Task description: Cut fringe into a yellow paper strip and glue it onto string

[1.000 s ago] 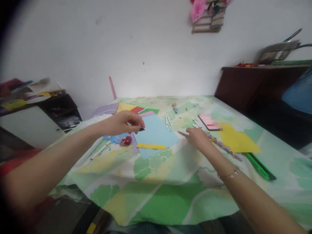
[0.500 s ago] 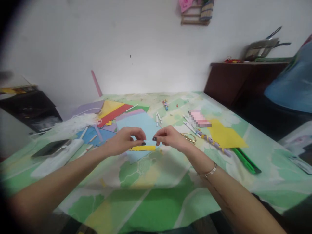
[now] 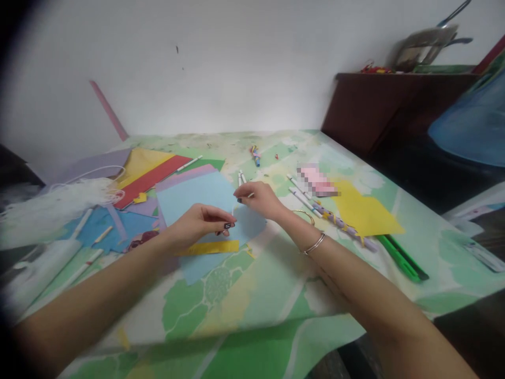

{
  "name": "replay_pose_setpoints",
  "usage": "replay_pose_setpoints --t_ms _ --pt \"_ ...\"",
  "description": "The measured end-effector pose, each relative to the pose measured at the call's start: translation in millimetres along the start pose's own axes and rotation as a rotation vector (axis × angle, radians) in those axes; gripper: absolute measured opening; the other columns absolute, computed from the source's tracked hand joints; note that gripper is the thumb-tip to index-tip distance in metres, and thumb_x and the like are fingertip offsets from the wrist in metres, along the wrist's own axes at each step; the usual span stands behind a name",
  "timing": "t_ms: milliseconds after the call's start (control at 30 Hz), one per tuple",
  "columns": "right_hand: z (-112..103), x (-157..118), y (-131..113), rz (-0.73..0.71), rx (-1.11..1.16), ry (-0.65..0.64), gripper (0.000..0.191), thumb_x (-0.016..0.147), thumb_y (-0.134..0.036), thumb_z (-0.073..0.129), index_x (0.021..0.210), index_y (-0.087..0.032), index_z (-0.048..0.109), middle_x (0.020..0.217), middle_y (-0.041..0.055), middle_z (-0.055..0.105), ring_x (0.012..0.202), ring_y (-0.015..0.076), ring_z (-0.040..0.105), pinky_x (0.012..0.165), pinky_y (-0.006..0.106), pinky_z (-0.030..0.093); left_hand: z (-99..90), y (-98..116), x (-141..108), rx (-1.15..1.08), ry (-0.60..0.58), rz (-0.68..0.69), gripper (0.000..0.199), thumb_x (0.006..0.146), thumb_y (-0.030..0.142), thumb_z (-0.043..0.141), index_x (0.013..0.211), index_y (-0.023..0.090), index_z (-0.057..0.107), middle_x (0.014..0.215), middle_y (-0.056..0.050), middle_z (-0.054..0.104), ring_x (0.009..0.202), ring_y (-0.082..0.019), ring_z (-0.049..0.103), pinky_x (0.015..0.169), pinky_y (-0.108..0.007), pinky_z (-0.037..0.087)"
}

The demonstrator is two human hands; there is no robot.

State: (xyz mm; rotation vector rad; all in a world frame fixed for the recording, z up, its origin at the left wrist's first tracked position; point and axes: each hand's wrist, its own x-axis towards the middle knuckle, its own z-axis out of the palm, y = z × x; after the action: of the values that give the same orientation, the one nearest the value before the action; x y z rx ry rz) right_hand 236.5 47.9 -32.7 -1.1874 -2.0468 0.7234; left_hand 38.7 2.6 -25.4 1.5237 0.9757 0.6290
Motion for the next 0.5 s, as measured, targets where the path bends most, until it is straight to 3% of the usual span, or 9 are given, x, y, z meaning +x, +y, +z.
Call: replay_pose_setpoints --t_ms 67,133,233,333,400,500 --pt "-4.8 -4.9 -1.4 0.017 -0.081 0.086 0.026 0.073 -0.009 0.055 0.094 -0.016 0.068 0.102 0.0063 0.067 0.096 0.0185 0.057 0.084 0.031 0.042 -1.9 -4.6 5.4 -0.017 0.001 -0.029 0.017 0.07 0.017 0.065 0.087 0.014 0.07 0.079 -0.006 0.071 0.07 -0.014 0.067 0.069 -0.028 0.052" --pt "-13.0 -16.0 -6.3 0.044 -0.16 0.113 0.021 0.072 -0.008 0.057 0.086 -0.017 0.069 0.096 0.0063 0.067 0.092 0.02 0.056 0.082 0.033 0.041 -3.3 -9.1 8.8 -0.024 -0.004 -0.062 0.019 0.07 0.017 0.066 0.088 0.013 0.069 0.076 -0.006 0.071 0.07 -0.016 0.067 0.068 -0.028 0.052" --pt "-24.9 -40.3 -16.9 0.059 -0.275 -0.079 0.012 0.071 -0.011 0.062 0.075 -0.019 0.069 0.078 0.0012 0.066 0.072 0.0152 0.055 0.068 0.027 0.041 -4.4 -15.4 10.1 -0.012 -0.019 -0.119 0.022 0.069 0.016 0.067 0.09 0.013 0.069 0.075 -0.005 0.071 0.073 -0.017 0.068 0.064 -0.026 0.051" --pt "-27.6 -65.8 -26.5 0.084 -0.245 -0.313 0.008 0.072 -0.014 0.064 0.074 -0.02 0.068 0.075 -0.0006 0.066 0.07 0.0139 0.056 0.064 0.024 0.04 -5.7 -19.4 7.9 -0.015 -0.012 -0.145 0.021 0.069 0.016 0.066 0.09 0.014 0.069 0.077 -0.005 0.072 0.076 -0.018 0.068 0.066 -0.027 0.052" --pt "-22.3 -79.7 -30.4 0.094 -0.231 -0.385 0.006 0.075 -0.016 0.063 0.077 -0.02 0.067 0.079 0.0001 0.066 0.075 0.0146 0.057 0.068 0.025 0.041 -7.5 -20.3 5.3 -0.011 0.011 -0.119 0.019 0.069 0.017 0.065 0.088 0.015 0.069 0.082 -0.004 0.072 0.077 -0.017 0.068 0.071 -0.028 0.053" --pt "-7.4 -93.2 -32.6 0.143 -0.249 -0.386 0.009 0.075 -0.02 0.065 0.083 -0.018 0.062 0.082 0.0023 0.063 0.078 0.016 0.055 0.07 0.027 0.04 -10.3 -19.9 1.8 0.028 0.024 -0.071 0.018 0.071 0.017 0.064 0.087 0.017 0.07 0.084 -0.003 0.072 0.078 -0.015 0.067 0.077 -0.028 0.053"
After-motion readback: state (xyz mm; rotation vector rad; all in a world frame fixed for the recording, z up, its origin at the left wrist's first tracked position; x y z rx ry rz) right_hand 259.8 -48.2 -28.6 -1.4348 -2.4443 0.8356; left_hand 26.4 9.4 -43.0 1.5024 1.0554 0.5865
